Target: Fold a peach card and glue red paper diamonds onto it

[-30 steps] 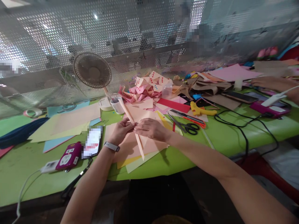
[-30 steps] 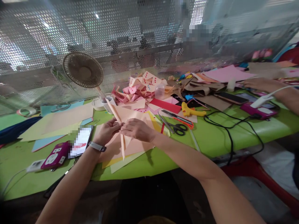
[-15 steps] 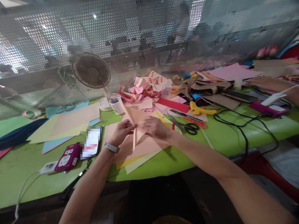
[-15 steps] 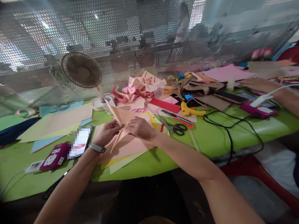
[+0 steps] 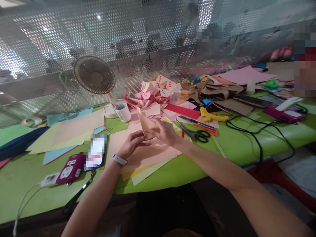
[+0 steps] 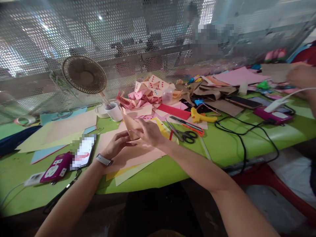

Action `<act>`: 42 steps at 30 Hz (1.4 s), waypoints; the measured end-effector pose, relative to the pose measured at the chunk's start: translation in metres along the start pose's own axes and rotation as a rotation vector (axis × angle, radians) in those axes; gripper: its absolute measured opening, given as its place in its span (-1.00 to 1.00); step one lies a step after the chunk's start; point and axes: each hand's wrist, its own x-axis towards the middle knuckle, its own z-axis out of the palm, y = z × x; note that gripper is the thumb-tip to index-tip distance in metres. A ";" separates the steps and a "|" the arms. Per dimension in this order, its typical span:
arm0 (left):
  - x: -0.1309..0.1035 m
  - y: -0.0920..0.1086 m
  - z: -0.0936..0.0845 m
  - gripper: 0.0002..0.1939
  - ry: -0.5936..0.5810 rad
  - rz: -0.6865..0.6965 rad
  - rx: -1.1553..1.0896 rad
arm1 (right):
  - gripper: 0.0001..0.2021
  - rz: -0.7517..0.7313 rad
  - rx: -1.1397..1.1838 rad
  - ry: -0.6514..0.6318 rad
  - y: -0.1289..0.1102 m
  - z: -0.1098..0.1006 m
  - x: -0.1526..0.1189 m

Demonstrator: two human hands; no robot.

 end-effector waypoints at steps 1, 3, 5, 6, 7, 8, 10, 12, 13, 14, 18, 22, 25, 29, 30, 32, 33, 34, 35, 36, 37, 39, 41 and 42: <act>0.000 -0.001 0.001 -0.62 0.007 0.012 0.037 | -0.56 -0.002 -0.007 -0.011 0.000 0.000 0.000; 0.001 -0.002 0.002 -0.62 0.028 0.030 0.091 | -0.57 -0.010 -0.007 -0.019 0.000 0.000 0.000; 0.001 -0.002 0.004 -0.62 0.044 0.036 0.114 | -0.61 -0.032 0.019 -0.012 0.000 -0.001 0.002; 0.001 -0.002 0.005 -0.63 0.051 0.037 0.119 | -0.64 -0.046 0.039 -0.003 0.000 -0.001 0.003; 0.001 -0.002 0.006 -0.63 0.057 0.036 0.121 | -0.67 -0.056 0.060 0.009 0.000 -0.002 0.004; 0.001 -0.001 0.006 -0.63 0.061 0.035 0.120 | -0.69 -0.061 0.081 0.018 0.001 -0.002 0.004; 0.001 -0.002 0.006 -0.65 0.065 0.038 0.114 | -0.72 -0.061 0.116 0.021 0.002 -0.003 0.006; 0.002 -0.003 0.006 -0.67 0.059 0.041 0.108 | -0.74 -0.048 0.132 -0.002 0.003 -0.003 0.006; 0.002 -0.004 0.005 -0.67 0.053 0.041 0.105 | -0.74 -0.039 0.134 -0.018 0.003 -0.003 0.006; 0.003 -0.005 0.004 -0.67 0.047 0.039 0.103 | -0.75 -0.031 0.133 -0.033 0.003 -0.003 0.005; 0.005 -0.009 0.002 -0.66 0.032 0.034 0.094 | -0.74 -0.007 0.121 -0.051 0.004 -0.001 0.004; 0.005 -0.009 0.002 -0.69 0.029 0.039 0.102 | -0.77 -0.001 0.081 -0.047 0.001 -0.004 0.005; 0.004 -0.006 0.004 -0.68 0.016 0.018 0.134 | -0.74 0.014 0.066 0.015 -0.001 -0.009 0.008; 0.002 -0.004 0.008 -0.69 -0.037 -0.008 0.164 | -0.66 0.030 0.159 0.012 -0.002 -0.014 0.013; 0.002 -0.004 0.009 -0.69 -0.053 -0.020 0.172 | -0.66 0.044 0.203 -0.010 -0.002 -0.015 0.013; 0.001 -0.005 0.011 -0.71 -0.076 -0.041 0.188 | -0.66 0.095 0.311 -0.074 -0.002 -0.016 0.014; 0.001 -0.006 0.012 -0.72 -0.083 -0.048 0.193 | -0.66 0.127 0.374 -0.108 -0.003 -0.017 0.014; 0.000 -0.006 0.013 -0.73 -0.088 -0.052 0.197 | -0.68 0.158 0.439 -0.140 -0.004 -0.018 0.015; 0.000 -0.006 0.014 -0.73 -0.092 -0.056 0.200 | -0.70 0.185 0.500 -0.168 -0.004 -0.019 0.015; -0.001 -0.006 0.015 -0.73 -0.094 -0.059 0.203 | -0.72 0.208 0.553 -0.187 -0.005 -0.020 0.015; -0.001 -0.005 0.016 -0.73 -0.093 -0.062 0.203 | -0.73 0.228 0.592 -0.193 -0.006 -0.021 0.015; -0.002 -0.002 0.019 -0.71 -0.070 -0.059 0.190 | -0.74 0.254 0.629 -0.195 -0.007 -0.023 0.016; -0.003 0.001 0.022 -0.65 -0.014 -0.035 0.161 | -0.73 0.279 0.639 -0.181 -0.007 -0.024 0.017; -0.004 0.003 0.023 -0.61 0.022 -0.017 0.144 | -0.71 0.296 0.641 -0.168 -0.007 -0.024 0.018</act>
